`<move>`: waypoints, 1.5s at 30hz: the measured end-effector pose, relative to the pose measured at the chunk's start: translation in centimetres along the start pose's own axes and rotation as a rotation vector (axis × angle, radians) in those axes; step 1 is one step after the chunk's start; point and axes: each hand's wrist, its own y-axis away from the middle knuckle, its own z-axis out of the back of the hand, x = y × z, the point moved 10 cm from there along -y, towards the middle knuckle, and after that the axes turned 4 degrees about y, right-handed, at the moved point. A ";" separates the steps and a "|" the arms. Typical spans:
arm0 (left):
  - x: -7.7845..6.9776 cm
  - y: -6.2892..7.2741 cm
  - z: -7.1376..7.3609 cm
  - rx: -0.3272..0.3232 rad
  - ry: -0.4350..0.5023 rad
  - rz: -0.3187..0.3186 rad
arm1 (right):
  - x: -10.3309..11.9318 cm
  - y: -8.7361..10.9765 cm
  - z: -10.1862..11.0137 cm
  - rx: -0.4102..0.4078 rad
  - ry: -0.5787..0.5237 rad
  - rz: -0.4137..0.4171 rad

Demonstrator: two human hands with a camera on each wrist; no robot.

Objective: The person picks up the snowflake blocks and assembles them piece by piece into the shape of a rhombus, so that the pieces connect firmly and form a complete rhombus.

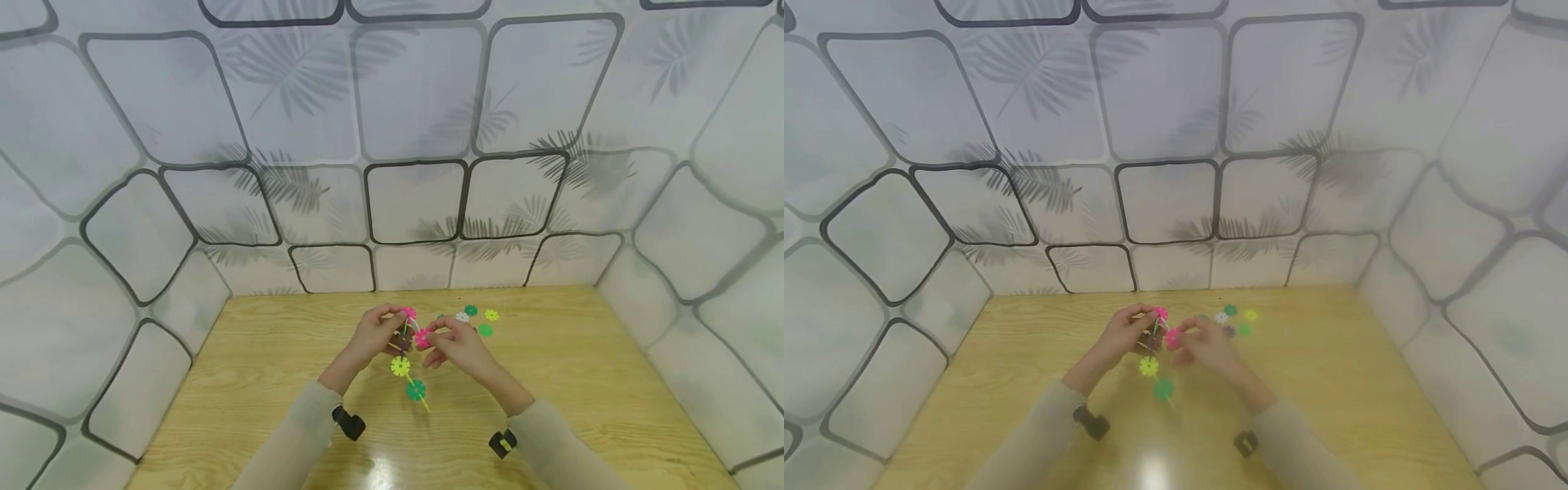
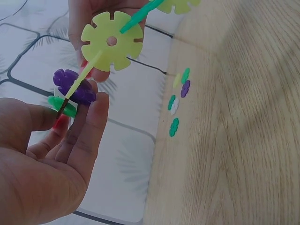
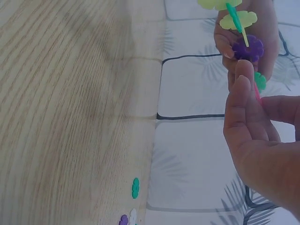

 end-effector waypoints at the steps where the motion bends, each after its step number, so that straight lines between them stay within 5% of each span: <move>1: 0.0 0.0 0.0 -0.001 -0.003 0.001 | 0.0 0.0 -0.1 0.004 0.002 -0.005; 15: 0.1 0.0 -0.1 0.010 -0.011 0.001 | 0.1 0.0 -0.4 0.003 0.011 -0.011; 33: 0.6 0.1 -0.2 0.003 0.088 0.132 | 0.8 0.3 -0.5 0.000 0.021 0.075; 45: 0.5 0.2 -0.5 -0.031 0.107 0.137 | 1.4 0.5 -0.4 -0.051 0.035 0.099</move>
